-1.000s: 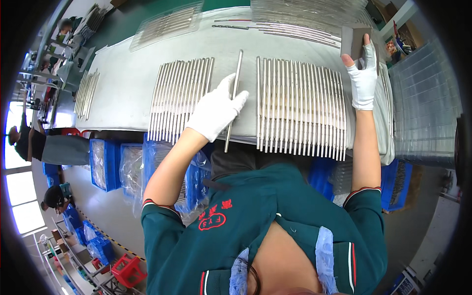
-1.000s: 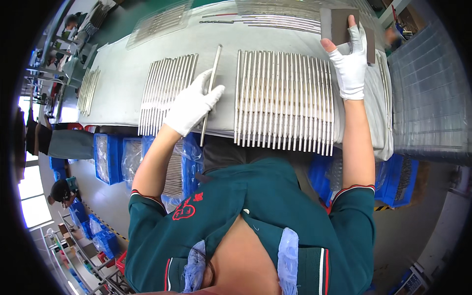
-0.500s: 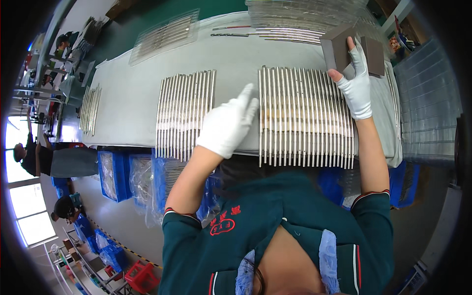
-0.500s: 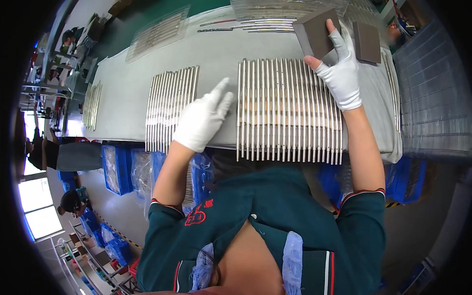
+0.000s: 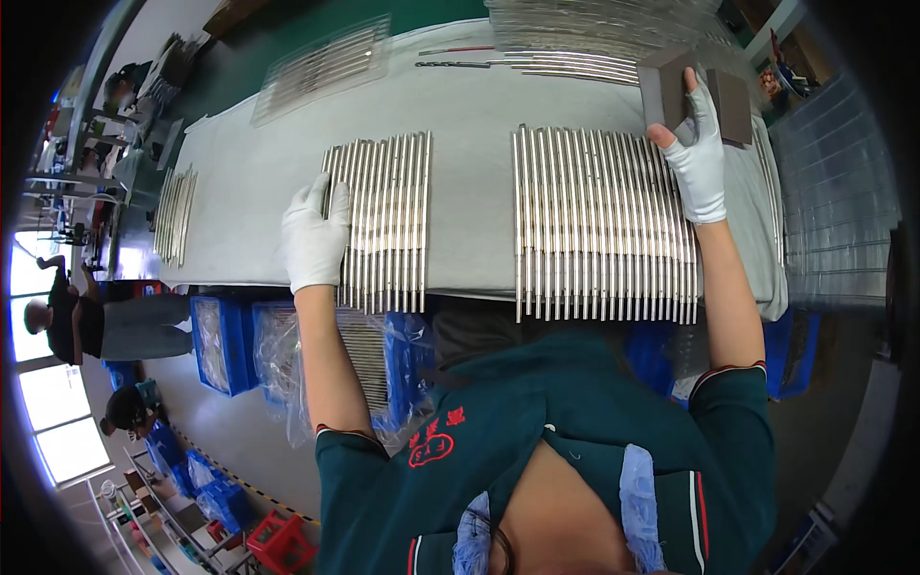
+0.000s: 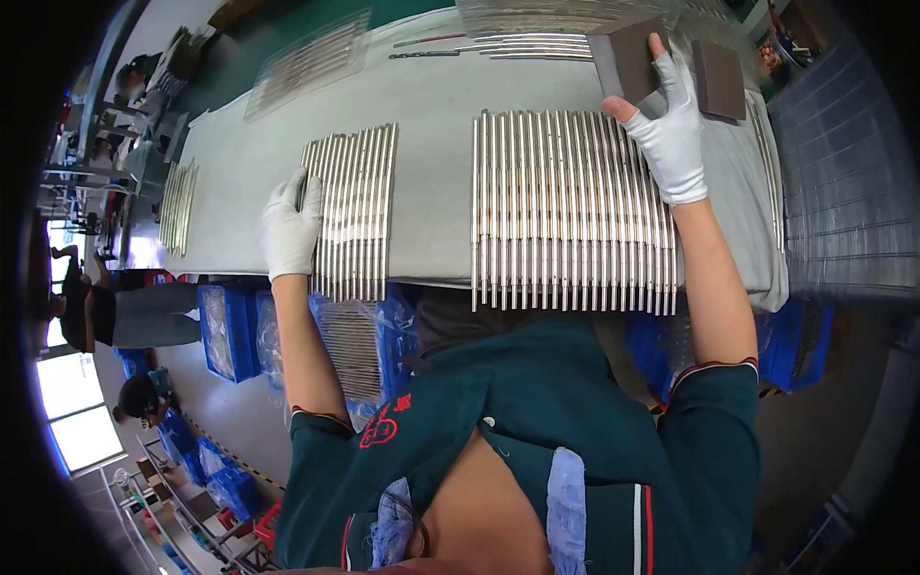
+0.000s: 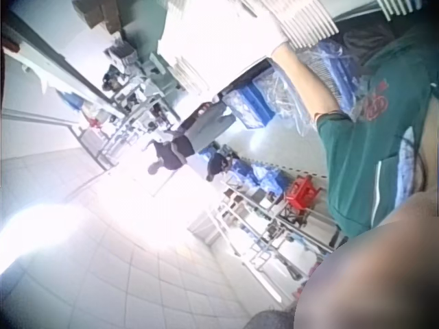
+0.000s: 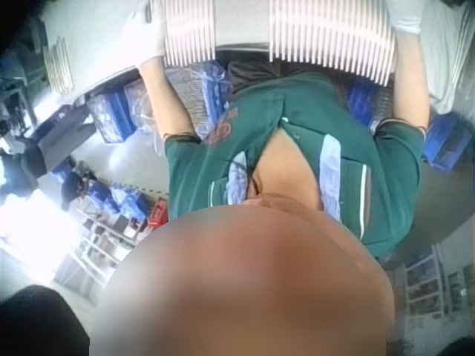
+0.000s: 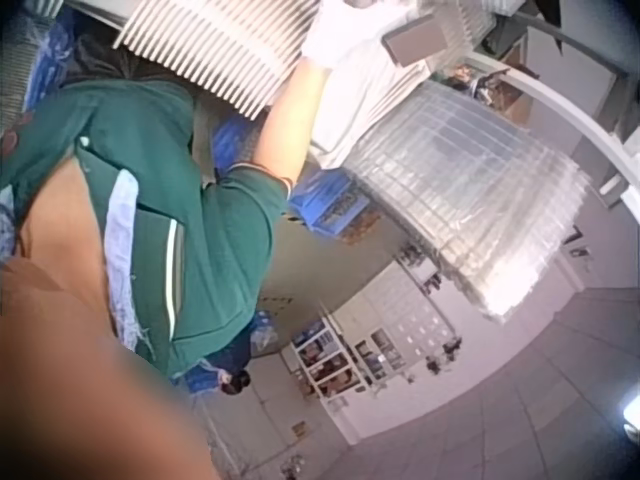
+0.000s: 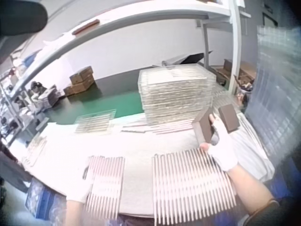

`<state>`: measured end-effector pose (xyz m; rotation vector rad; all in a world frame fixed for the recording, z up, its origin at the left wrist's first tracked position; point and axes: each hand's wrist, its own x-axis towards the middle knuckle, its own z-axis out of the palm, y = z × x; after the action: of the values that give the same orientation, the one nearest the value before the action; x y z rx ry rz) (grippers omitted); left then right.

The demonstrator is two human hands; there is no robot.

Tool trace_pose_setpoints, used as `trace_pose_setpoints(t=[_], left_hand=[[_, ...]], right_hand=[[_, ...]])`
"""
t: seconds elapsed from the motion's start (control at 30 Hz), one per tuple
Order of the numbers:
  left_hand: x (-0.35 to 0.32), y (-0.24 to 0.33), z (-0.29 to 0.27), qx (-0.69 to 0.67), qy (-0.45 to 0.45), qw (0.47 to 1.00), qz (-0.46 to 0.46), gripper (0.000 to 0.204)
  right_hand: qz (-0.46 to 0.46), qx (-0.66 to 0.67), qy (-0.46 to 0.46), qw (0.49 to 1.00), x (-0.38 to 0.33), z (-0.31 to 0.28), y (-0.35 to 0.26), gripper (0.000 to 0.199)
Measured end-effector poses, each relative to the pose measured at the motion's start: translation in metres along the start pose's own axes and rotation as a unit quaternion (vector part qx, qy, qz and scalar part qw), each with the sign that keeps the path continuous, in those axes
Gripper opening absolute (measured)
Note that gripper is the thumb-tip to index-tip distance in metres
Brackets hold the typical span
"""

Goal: The worker uses a sanding block to polish long, thin metal components at an industrial workstation.

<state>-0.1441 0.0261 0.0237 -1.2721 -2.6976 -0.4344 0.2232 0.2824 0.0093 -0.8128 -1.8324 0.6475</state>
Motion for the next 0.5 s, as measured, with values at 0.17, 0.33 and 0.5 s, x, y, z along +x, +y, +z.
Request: trace_pose_setpoints(t=[0.17, 0.33, 0.5], left_hand=[[-0.010, 0.027, 0.008, -0.025, 0.018, 0.999, 0.044, 0.050], [-0.029, 0.064, 0.010, 0.007, 0.042, 0.998, 0.052, 0.048], [-0.045, 0.069, -0.003, -0.006, 0.009, 0.994, 0.106, 0.053]], right_hand=[[-0.018, -0.022, 0.024, 0.999, 0.004, -0.003, 0.004, 0.089], [-0.009, -0.010, 0.030, 0.999, 0.004, 0.001, 0.005, 0.086], [0.005, -0.002, 0.036, 0.999, 0.001, -0.002, 0.007, 0.086]])
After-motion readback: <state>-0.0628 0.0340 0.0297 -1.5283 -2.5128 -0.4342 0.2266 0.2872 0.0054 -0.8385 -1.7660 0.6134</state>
